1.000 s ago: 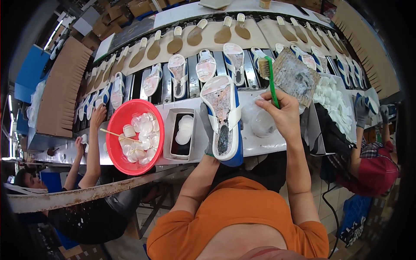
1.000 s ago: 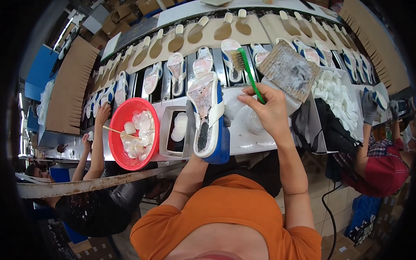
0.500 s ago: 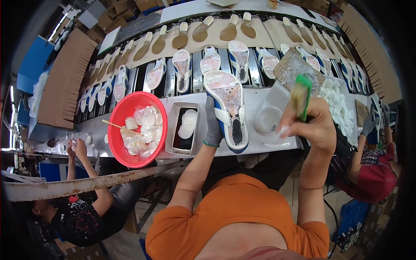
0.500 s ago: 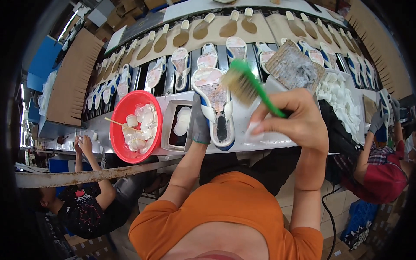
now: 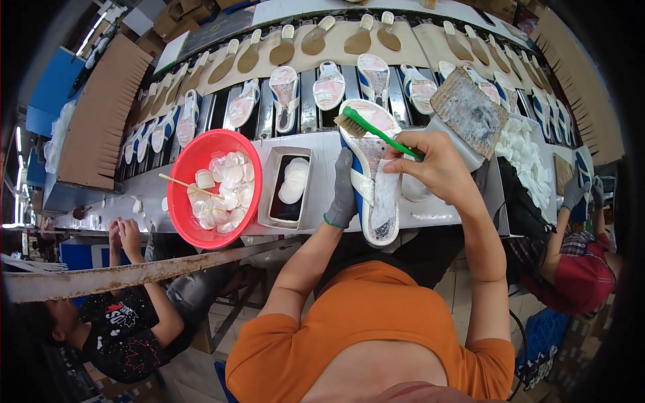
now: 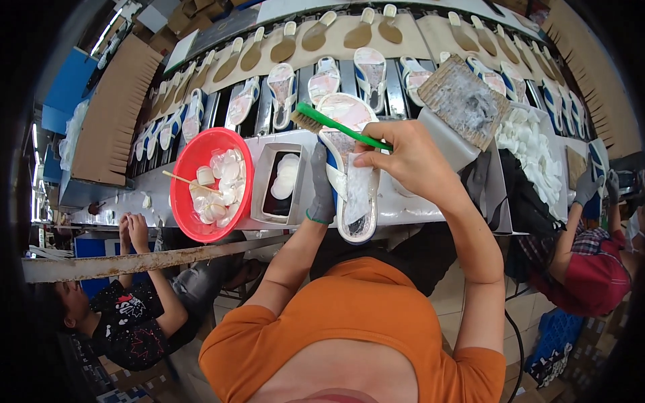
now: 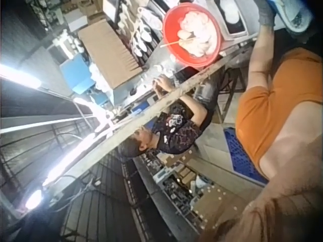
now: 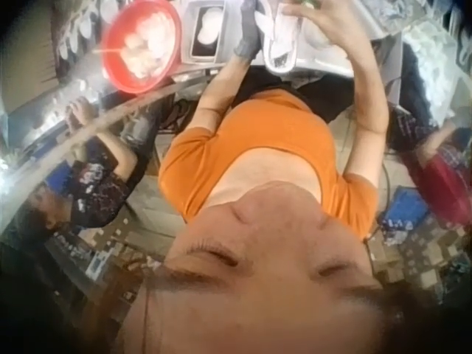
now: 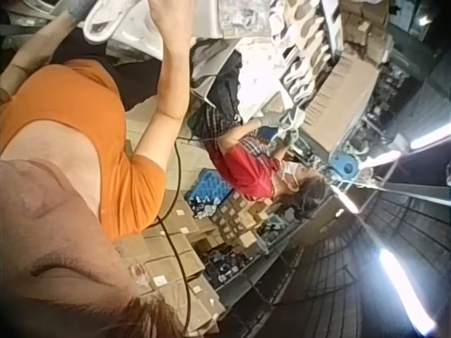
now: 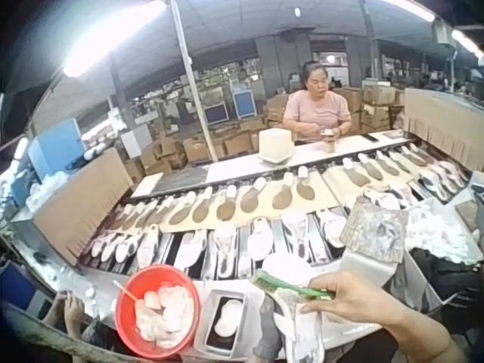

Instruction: Applying adhesive to the bottom of shoe soles using a brush.

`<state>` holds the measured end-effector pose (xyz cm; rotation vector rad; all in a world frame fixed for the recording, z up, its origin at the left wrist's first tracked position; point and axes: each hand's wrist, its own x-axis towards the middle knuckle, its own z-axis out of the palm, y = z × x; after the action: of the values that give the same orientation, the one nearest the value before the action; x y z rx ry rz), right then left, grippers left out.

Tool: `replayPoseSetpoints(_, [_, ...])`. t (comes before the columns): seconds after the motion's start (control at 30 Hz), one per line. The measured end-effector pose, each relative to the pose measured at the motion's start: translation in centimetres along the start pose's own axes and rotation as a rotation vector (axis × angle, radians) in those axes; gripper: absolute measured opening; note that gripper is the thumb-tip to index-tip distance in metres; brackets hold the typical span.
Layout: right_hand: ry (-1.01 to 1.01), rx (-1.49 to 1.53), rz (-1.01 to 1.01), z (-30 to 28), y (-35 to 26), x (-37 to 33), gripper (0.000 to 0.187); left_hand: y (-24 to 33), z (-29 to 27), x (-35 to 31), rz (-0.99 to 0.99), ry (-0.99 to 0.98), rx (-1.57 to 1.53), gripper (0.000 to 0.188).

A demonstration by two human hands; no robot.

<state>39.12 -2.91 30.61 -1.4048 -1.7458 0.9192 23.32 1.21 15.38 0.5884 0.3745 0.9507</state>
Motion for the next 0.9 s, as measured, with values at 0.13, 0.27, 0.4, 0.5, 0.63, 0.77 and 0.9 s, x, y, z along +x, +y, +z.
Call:
replayPoseSetpoints(0.13, [0.068,-0.13,-0.093,0.3,-0.7,-0.2,0.018,0.1,0.1,-0.1,-0.001,0.023,-0.018,0.068])
replayPoseSetpoints(0.27, [0.243,-0.226,-0.134,1.1,-1.7,-0.3,0.021,0.0,0.3,-0.5,0.019,0.021,-0.037,0.068])
replayPoseSetpoints(0.4, [0.385,-0.185,-0.162,-0.1,-2.1,-1.4,0.022,1.5,1.8,-1.3,0.039,0.049,-0.083,0.07])
replayPoseSetpoints(0.5, [0.291,-0.191,-0.163,-0.8,0.2,-3.8,0.019,2.1,0.9,-1.5,0.003,0.043,-0.09,0.07])
replayPoseSetpoints(0.63, [-0.025,-0.272,-0.166,-0.6,1.4,-6.2,0.015,3.1,1.4,-1.7,0.127,0.156,0.094,0.071])
replayPoseSetpoints(0.77, [-0.289,-0.167,-0.185,-1.8,0.6,-6.1,0.014,3.3,1.1,-1.8,0.104,0.152,0.128,0.07])
replayPoseSetpoints(0.9, [-0.015,-0.15,-0.169,-1.9,2.0,-4.0,0.011,3.2,2.1,-1.7,0.068,0.173,0.116,0.07])
